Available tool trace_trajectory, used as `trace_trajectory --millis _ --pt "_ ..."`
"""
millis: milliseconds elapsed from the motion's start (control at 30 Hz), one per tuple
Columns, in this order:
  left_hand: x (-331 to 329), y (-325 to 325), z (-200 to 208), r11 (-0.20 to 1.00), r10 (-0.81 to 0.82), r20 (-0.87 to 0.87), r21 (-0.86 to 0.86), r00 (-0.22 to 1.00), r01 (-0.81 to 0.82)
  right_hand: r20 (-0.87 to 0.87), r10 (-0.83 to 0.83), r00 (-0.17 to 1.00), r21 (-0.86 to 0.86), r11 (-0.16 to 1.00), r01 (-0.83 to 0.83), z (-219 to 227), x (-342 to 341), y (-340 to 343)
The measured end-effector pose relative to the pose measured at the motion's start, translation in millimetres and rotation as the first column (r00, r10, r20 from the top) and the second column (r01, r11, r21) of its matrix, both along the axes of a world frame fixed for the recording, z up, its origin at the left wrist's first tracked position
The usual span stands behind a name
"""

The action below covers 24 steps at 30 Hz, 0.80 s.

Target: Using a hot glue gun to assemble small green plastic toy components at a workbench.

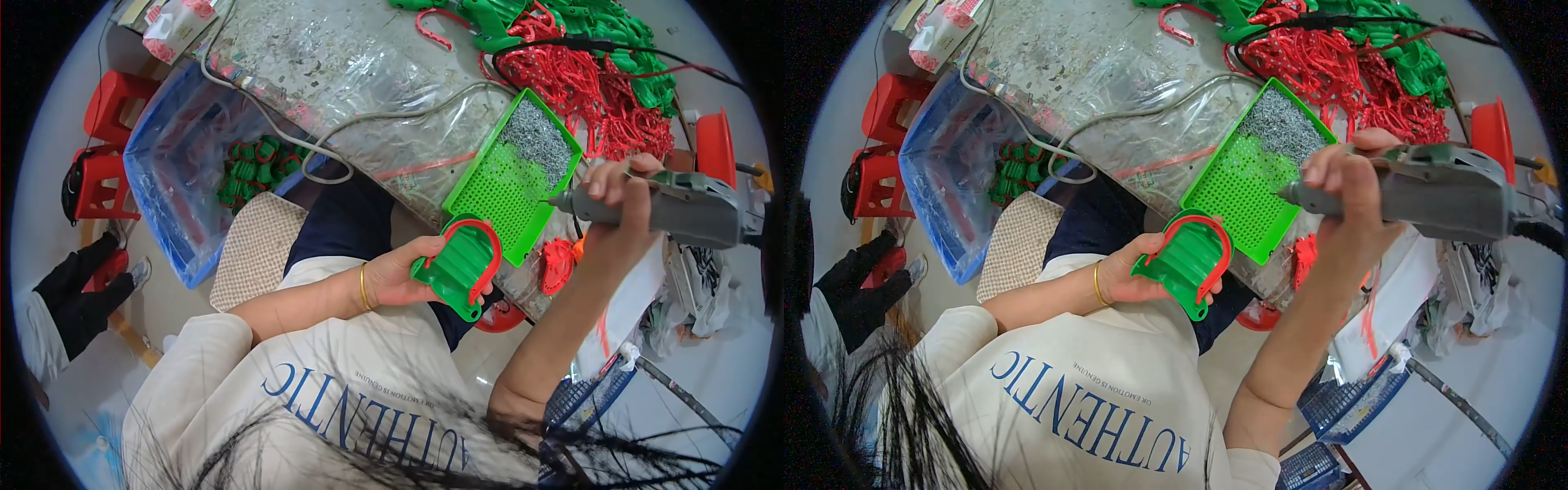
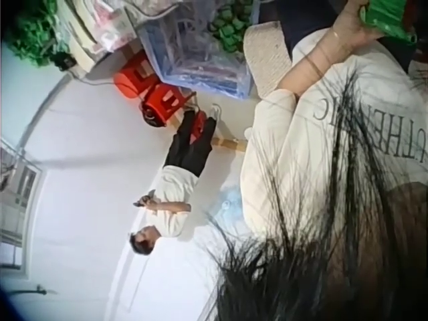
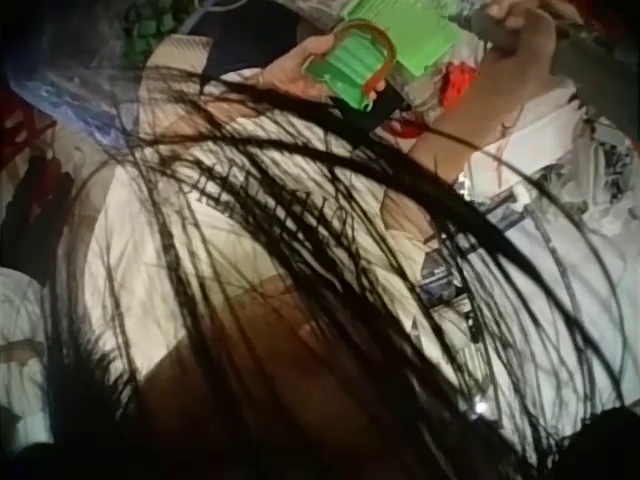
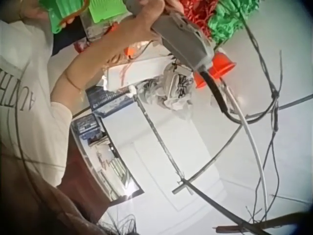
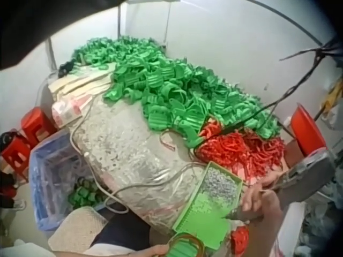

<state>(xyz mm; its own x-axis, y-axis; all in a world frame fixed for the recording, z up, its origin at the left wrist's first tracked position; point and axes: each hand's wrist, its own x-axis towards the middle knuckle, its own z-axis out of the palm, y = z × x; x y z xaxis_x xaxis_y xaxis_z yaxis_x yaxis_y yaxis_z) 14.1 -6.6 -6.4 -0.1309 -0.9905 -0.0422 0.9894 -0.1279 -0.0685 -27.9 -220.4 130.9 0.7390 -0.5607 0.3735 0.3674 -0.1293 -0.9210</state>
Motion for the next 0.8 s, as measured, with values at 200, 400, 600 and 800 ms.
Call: trace_trajectory --millis 200,400,600,800 --pt "0 -2 2 1.000 0.029 -0.023 0.008 0.999 -0.029 0.016 -0.219 0.976 0.064 0.974 0.218 -52 15 11" --pt "1 -3 5 0.999 0.015 0.005 0.040 1.000 -0.015 -0.010 -0.343 0.939 0.089 0.935 0.343 -77 24 14" --pt "1 -3 0 0.998 -0.005 -0.009 0.058 1.000 0.005 -0.030 -0.393 0.919 0.121 0.911 0.394 -94 27 13" --pt "3 -4 0 0.999 -0.011 -0.006 0.036 1.000 0.011 0.001 -0.401 0.916 0.122 0.909 0.398 -98 30 12"
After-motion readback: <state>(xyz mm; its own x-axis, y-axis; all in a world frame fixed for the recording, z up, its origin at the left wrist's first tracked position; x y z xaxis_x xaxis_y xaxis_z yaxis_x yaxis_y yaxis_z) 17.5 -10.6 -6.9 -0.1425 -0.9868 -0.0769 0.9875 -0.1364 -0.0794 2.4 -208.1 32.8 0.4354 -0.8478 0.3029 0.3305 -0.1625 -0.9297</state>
